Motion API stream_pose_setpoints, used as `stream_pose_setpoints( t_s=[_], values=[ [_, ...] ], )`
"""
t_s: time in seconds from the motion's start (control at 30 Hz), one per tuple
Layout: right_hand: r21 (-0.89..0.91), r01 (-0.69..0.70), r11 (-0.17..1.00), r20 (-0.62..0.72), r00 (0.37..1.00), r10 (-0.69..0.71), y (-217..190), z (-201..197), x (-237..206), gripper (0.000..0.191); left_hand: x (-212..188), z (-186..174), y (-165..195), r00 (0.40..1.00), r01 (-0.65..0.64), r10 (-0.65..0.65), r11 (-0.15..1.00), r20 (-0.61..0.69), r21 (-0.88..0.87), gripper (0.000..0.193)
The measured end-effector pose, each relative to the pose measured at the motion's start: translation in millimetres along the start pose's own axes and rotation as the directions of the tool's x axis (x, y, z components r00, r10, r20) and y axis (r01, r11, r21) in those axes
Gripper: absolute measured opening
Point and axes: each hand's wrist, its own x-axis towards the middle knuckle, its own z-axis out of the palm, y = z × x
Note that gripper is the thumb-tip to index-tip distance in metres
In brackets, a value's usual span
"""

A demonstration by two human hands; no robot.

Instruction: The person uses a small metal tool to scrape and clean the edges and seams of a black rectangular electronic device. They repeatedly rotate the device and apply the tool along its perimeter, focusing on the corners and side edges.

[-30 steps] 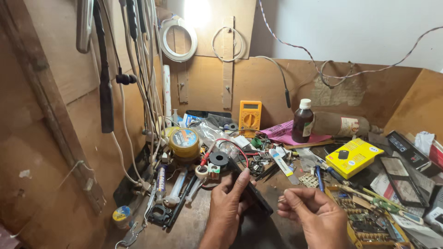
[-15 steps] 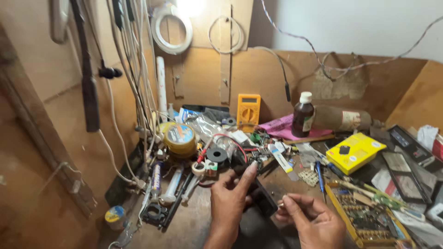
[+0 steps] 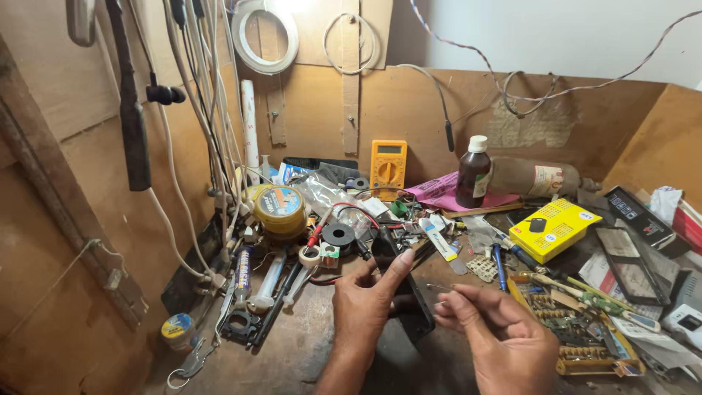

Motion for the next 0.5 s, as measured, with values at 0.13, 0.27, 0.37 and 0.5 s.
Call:
stream_pose_setpoints(
  t_s=[0.13,0.27,0.37,0.5],
  values=[
    [-0.025,-0.043,0.999,0.026,0.999,0.044,-8.1,7.4,-1.4,0.019,-3.1,-3.8,0.7,0.999,-0.026,0.027,0.999,0.04,-0.034,0.042],
    [-0.056,-0.044,0.997,0.07,0.996,0.048,-11.9,11.4,-2.9,0.018,-5.5,-7.2,1.7,0.997,-0.056,0.056,0.998,0.05,-0.003,0.04],
    [-0.116,-0.035,0.993,0.056,0.998,0.041,-14.5,12.2,-4.8,0.017,-6.8,-7.3,2.1,0.997,-0.033,0.037,0.998,0.068,-0.061,0.039],
    [-0.123,-0.04,0.992,0.06,0.997,0.048,-17.6,13.1,-6.4,0.017,-8.0,-7.7,1.9,0.995,-0.05,0.055,0.997,0.082,-0.063,0.039]
  ],
)
